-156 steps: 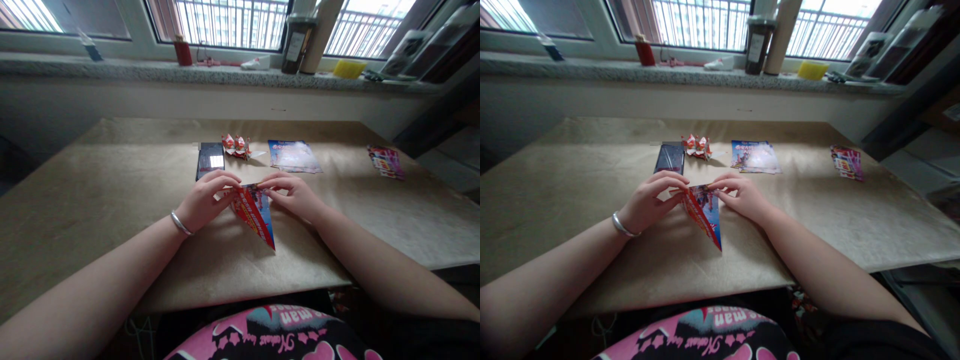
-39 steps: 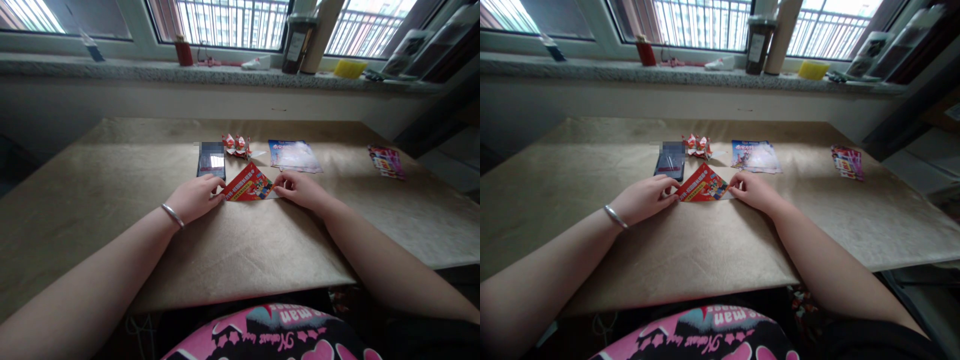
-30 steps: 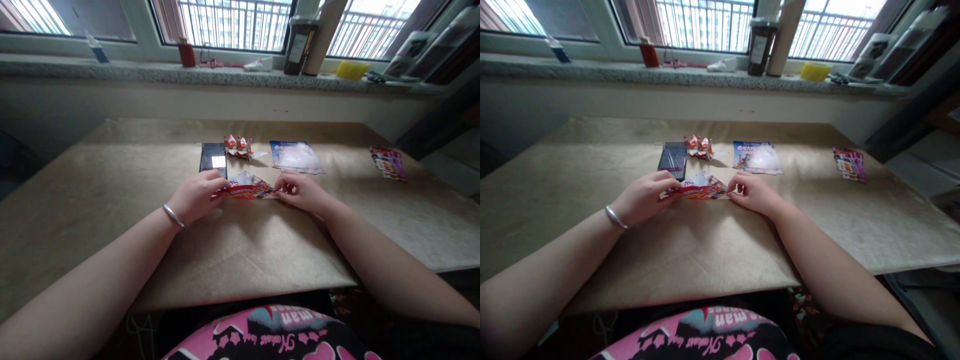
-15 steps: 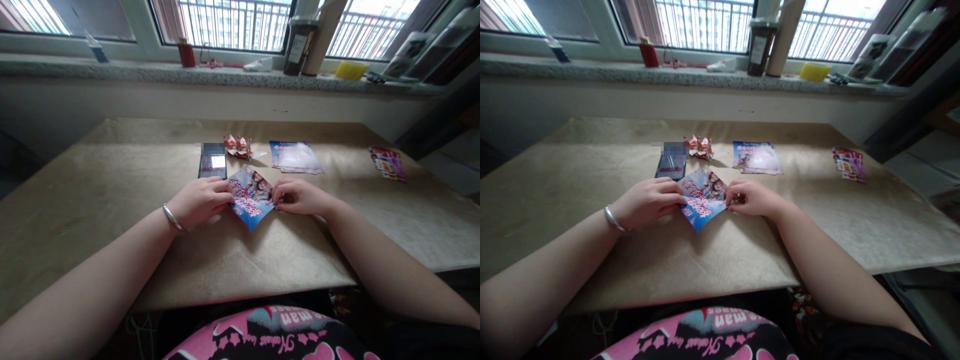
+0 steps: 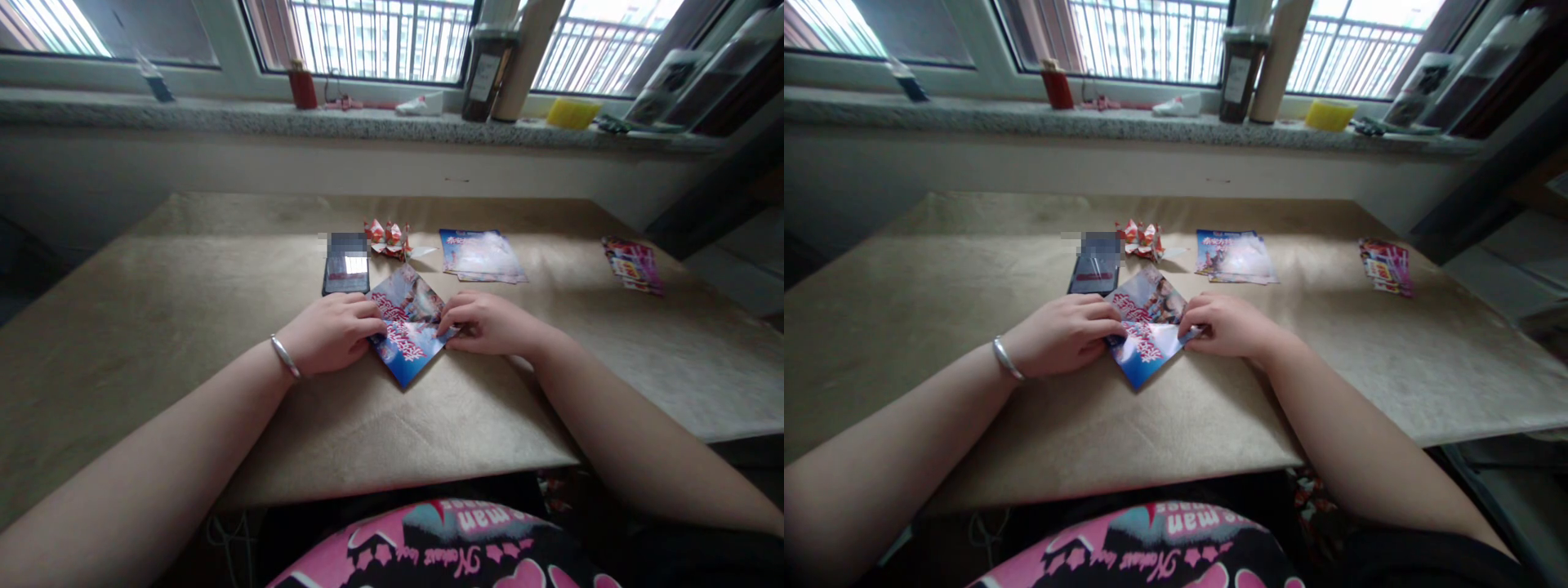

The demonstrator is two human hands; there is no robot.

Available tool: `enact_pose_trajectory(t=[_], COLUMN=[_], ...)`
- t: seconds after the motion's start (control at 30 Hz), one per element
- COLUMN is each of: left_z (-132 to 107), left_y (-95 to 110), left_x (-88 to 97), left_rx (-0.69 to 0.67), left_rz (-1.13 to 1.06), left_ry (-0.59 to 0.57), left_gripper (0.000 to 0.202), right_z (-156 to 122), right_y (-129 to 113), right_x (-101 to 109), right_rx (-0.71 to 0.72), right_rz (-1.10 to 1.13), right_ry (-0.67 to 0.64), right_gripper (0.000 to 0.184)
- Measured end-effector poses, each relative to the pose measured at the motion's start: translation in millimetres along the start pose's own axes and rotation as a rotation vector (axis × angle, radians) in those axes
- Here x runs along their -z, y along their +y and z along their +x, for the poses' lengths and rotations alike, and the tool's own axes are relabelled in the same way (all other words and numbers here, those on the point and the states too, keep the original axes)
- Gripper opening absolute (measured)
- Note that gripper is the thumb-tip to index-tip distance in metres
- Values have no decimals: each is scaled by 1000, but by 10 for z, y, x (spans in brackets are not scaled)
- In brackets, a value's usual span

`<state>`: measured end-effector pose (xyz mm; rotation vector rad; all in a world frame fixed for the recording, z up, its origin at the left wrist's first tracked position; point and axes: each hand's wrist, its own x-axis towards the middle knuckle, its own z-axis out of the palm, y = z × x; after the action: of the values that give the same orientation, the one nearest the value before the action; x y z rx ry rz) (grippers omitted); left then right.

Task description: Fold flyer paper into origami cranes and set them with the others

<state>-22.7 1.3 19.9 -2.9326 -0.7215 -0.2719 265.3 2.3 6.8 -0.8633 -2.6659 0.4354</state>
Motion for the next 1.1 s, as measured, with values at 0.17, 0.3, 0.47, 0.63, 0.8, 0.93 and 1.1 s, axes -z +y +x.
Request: enact_pose_trajectory(t=[0.17, 0.3, 0.47, 0.63, 0.8, 0.93, 1.1], left_z=[4, 11, 9, 7, 18, 23, 17], left_y=[39, 47, 42, 51, 77, 94, 86], left_x=[0, -12, -5, -6, 11, 41, 40], left_rx=[-19, -41, -46, -55, -66, -47, -42], left_rz=[-86, -108, -124, -147, -134, -123, -113], left_ry=[-11, -3, -6, 9, 1, -21, -48], left_gripper=[25, 26, 27, 24, 22, 18, 15], right_z=[-2, 15, 38, 63, 91, 97, 91], right_y=[-134, -225, -261, -291, -339, -339, -299], right_x=[26, 14, -19, -33, -69, -94, -98], right_rx=[-10, 28, 75, 99, 140, 149, 126], right_rz=[-208, -263, -245, -307, -253, -206, -170], right_ry=[-1, -19, -10, 11, -21, -12, 12], right_gripper=[14, 17, 20, 22, 28, 31, 27])
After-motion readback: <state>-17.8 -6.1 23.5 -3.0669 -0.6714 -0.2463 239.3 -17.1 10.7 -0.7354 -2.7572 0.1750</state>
